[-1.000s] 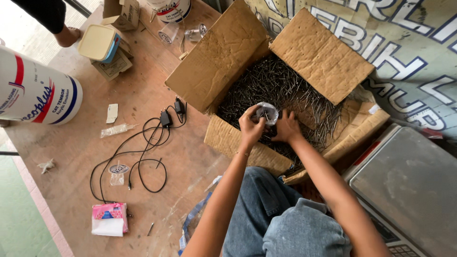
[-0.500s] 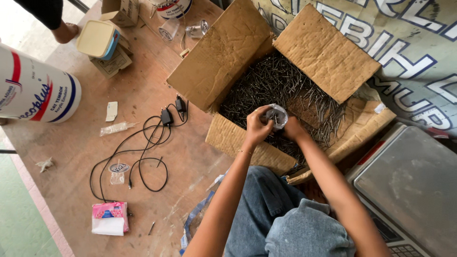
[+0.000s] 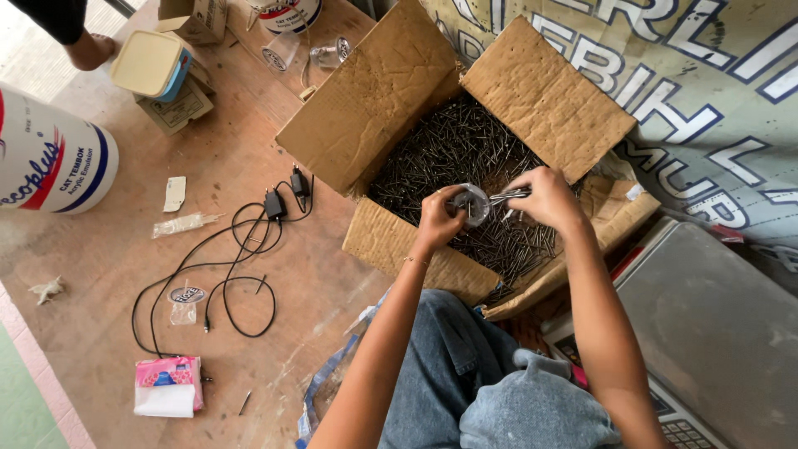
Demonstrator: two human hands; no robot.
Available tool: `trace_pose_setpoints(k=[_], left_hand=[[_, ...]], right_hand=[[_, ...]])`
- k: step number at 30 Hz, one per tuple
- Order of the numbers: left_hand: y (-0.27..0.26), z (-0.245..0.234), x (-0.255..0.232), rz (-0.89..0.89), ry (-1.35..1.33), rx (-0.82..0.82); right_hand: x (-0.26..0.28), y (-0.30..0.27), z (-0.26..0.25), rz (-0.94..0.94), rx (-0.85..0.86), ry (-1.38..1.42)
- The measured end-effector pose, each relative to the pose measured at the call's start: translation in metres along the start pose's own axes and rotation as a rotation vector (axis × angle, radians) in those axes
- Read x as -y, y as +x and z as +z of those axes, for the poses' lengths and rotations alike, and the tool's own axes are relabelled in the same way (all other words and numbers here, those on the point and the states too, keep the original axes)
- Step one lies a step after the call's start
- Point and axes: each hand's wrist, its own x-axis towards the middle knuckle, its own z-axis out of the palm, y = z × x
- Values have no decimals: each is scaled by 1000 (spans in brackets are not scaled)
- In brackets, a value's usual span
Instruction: The person scoops nails from a cardboard box into small plastic bags, weighs them on a digital scale, and seals the bags using a pink heat sealer. The sealed bags are then placed into a larger box.
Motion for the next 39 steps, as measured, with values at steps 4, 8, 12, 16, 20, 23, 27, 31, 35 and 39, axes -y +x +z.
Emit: trace_pose_setpoints(k=[4,8,12,16,20,23,27,31,35,39], left_hand=[[1,1,-4,-25,-17,6],[-1,-1,-11,62,237,-19],[-3,-1,-8,127,366,-50],[-2,-2,-1,85,302,-54],[0,-2,-4,121,334,-62],[0,-2,-3,130,326,-63],[0,-2,-5,144,334,-57],[0,-1,-9,146,328,-66],[0,-1,-15,175,327,-69],[0,-1,-20,205,344,-57]], right_hand=[[23,12,18,-100,-6,-85],[32,23,39,-217,6,-194],[44,7,20,-230,-36,27],[7,19,30,-228,-204,-60],[-16,21,64,68,160,-292],[-26,14,83,110,416,-446],[-28,10,91,46,436,-620],[-32,10,93,92,471,-636],[-39,13,96,123,508,-641],[-46,15,95,142,532,-610]])
